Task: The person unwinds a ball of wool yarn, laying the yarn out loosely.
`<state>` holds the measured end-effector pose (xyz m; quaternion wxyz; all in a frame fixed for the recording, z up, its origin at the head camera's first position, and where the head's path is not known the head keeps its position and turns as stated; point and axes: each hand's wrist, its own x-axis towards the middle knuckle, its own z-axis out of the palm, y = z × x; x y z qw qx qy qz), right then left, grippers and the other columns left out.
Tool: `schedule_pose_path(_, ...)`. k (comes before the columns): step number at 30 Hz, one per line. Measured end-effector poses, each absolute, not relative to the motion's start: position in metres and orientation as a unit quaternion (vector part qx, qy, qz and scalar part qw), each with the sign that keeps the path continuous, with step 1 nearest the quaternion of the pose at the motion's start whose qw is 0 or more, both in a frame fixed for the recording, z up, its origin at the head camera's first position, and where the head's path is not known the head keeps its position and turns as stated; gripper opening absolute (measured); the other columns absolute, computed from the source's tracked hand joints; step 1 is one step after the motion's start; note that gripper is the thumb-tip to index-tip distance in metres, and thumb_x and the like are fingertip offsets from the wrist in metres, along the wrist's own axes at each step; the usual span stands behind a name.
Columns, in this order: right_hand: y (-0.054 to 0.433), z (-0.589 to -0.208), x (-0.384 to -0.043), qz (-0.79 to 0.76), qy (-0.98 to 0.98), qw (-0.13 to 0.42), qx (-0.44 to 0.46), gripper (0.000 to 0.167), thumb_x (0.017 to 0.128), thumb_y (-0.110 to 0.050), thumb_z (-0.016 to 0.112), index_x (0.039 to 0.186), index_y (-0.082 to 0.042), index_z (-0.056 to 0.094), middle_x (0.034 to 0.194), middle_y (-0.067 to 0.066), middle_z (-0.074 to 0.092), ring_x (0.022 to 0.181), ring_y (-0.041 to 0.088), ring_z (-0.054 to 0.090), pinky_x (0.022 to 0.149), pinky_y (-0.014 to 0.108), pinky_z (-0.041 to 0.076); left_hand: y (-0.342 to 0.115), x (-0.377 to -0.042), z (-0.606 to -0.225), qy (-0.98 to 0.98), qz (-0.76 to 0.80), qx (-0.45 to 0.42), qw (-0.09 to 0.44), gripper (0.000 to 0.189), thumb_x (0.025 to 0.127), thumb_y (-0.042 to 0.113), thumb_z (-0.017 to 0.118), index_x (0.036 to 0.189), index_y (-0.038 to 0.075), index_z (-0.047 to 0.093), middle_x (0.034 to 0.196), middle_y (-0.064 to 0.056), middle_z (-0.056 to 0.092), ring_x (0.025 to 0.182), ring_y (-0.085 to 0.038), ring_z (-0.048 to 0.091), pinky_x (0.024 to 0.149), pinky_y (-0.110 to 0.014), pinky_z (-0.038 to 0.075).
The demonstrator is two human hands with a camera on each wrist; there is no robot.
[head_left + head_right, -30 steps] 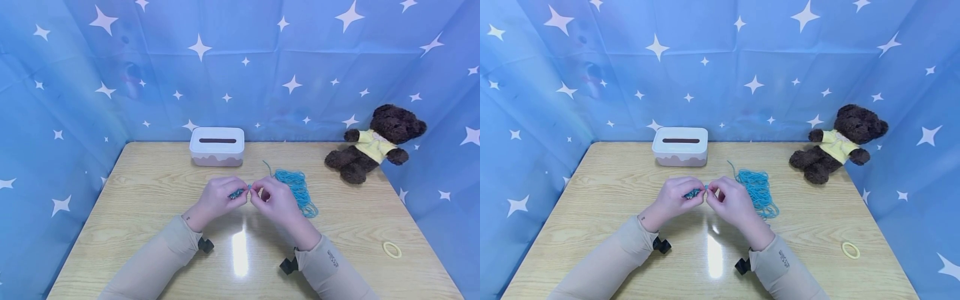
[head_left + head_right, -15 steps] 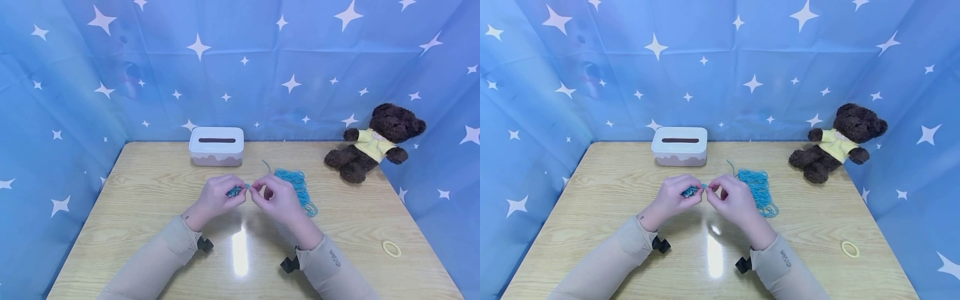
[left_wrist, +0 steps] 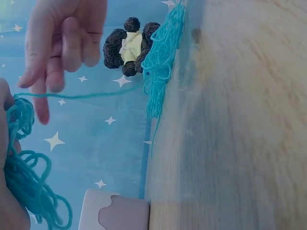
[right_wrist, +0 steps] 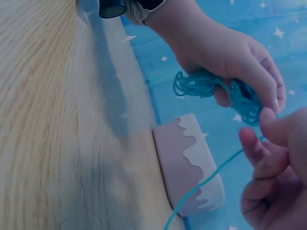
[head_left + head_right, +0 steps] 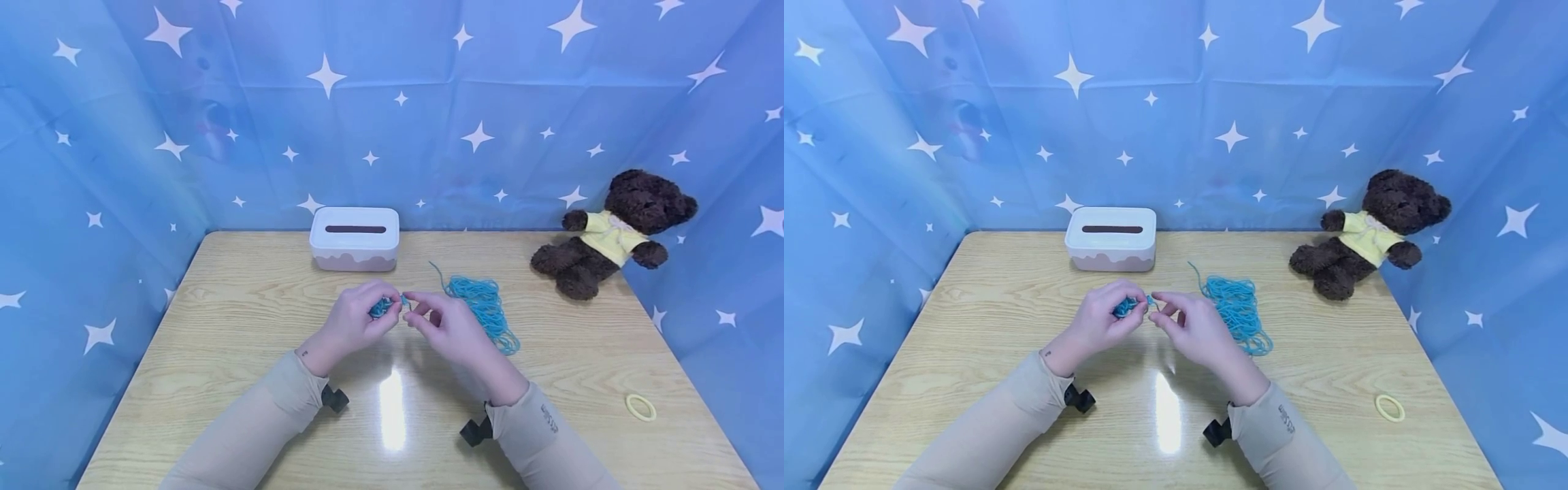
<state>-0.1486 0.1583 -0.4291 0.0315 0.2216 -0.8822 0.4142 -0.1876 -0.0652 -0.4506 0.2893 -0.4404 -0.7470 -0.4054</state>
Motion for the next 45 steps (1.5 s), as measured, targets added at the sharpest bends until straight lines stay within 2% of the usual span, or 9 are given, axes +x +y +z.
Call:
schedule_pose_path(5, 0.161, -0.430, -0.149, 0.416, -0.876, 0.071, 0.233, 0.018, 0.106, -0.014, 0.073, 0.120, -0.010, 0.083, 0.085, -0.002, 0.076, 0.059, 0.002, 0.052, 0.053, 0.023, 0.045, -0.068, -0.188, -0.451, -0.762, -0.425, -0.422, 0.247, 0.008, 0.099, 0.011, 0.072, 0.105, 0.007, 0.071, 0.099, -0.006, 0.076, 0.085, -0.016, 0.072, 0.077, -0.027, 0.063)
schedule_pose_path(12, 0.166, -0.428, -0.151, 0.376, -0.850, 0.214, 0.300, 0.012, 0.099, -0.004, 0.078, 0.108, -0.009, 0.085, 0.099, 0.004, 0.077, 0.065, 0.003, 0.051, 0.057, 0.020, 0.046, -0.068, -0.190, -0.452, -0.788, -0.442, -0.402, 0.148, 0.061, 0.091, 0.020, 0.090, 0.145, 0.008, 0.064, 0.124, -0.007, 0.082, 0.116, -0.022, 0.080, 0.103, -0.034, 0.064)
schedule_pose_path(17, 0.168, -0.426, -0.153, 0.380, -0.848, 0.229, 0.290, 0.010, 0.100, -0.002, 0.077, 0.106, -0.007, 0.083, 0.096, 0.006, 0.078, 0.061, 0.002, 0.048, 0.054, 0.017, 0.042, -0.069, -0.190, -0.454, -0.763, -0.504, -0.393, 0.094, 0.026, 0.100, 0.008, 0.079, 0.126, 0.006, 0.078, 0.100, -0.008, 0.085, 0.081, -0.011, 0.078, 0.074, -0.024, 0.064)
schedule_pose_path(20, 0.170, -0.424, -0.152, 0.384, -0.853, 0.230, 0.268, 0.009, 0.101, -0.003, 0.076, 0.106, -0.006, 0.083, 0.086, 0.003, 0.079, 0.057, 0.000, 0.047, 0.051, 0.016, 0.040, -0.070, -0.189, -0.454, -0.757, -0.533, -0.370, 0.075, 0.016, 0.103, 0.006, 0.074, 0.117, 0.005, 0.081, 0.103, -0.009, 0.084, 0.082, -0.008, 0.072, 0.076, -0.023, 0.062)
schedule_pose_path(27, 0.168, -0.423, -0.151, 0.389, -0.859, 0.224, 0.249, 0.006, 0.103, -0.007, 0.075, 0.104, -0.007, 0.081, 0.081, 0.001, 0.079, 0.056, -0.001, 0.050, 0.050, 0.017, 0.042, -0.071, -0.189, -0.453, -0.738, -0.608, -0.292, 0.024, 0.015, 0.105, 0.006, 0.071, 0.119, 0.005, 0.074, 0.086, -0.009, 0.068, 0.072, -0.007, 0.057, 0.066, -0.022, 0.051)
schedule_pose_path(32, 0.163, -0.424, -0.148, 0.397, -0.859, 0.173, 0.273, 0.008, 0.103, -0.006, 0.075, 0.107, -0.008, 0.082, 0.084, -0.001, 0.078, 0.061, 0.000, 0.051, 0.052, 0.020, 0.044, -0.070, -0.187, -0.452, -0.701, -0.676, -0.229, -0.005, 0.026, 0.104, 0.006, 0.073, 0.128, -0.002, 0.069, 0.087, -0.004, 0.073, 0.074, -0.010, 0.069, 0.070, -0.022, 0.059)
schedule_pose_path(37, 0.157, -0.427, -0.146, 0.388, -0.860, 0.125, 0.307, 0.011, 0.104, -0.009, 0.074, 0.108, -0.011, 0.084, 0.085, -0.005, 0.076, 0.066, 0.000, 0.053, 0.058, 0.021, 0.049, -0.068, -0.185, -0.452, -0.696, -0.697, -0.174, -0.001, 0.016, 0.100, 0.011, 0.079, 0.105, 0.001, 0.069, 0.074, 0.005, 0.063, 0.060, -0.010, 0.057, 0.056, -0.021, 0.049)
schedule_pose_path(41, 0.153, -0.430, -0.145, 0.388, -0.855, 0.113, 0.326, 0.011, 0.104, -0.011, 0.075, 0.108, -0.014, 0.085, 0.084, -0.007, 0.075, 0.068, -0.001, 0.053, 0.061, 0.020, 0.050, -0.066, -0.186, -0.452, -0.678, -0.713, -0.175, 0.030, 0.028, 0.096, -0.001, 0.076, 0.087, -0.001, 0.049, 0.085, 0.002, 0.055, 0.074, -0.011, 0.057, 0.064, -0.019, 0.049)
schedule_pose_path(45, 0.151, -0.430, -0.145, 0.390, -0.852, 0.112, 0.330, 0.011, 0.104, -0.011, 0.075, 0.108, -0.014, 0.085, 0.084, -0.007, 0.076, 0.067, -0.002, 0.054, 0.060, 0.020, 0.051, -0.062, -0.185, -0.449, -0.638, -0.749, -0.180, 0.006, 0.016, 0.093, -0.012, 0.063, 0.094, -0.006, 0.048, 0.106, -0.003, 0.058, 0.097, -0.016, 0.059, 0.081, -0.019, 0.056)
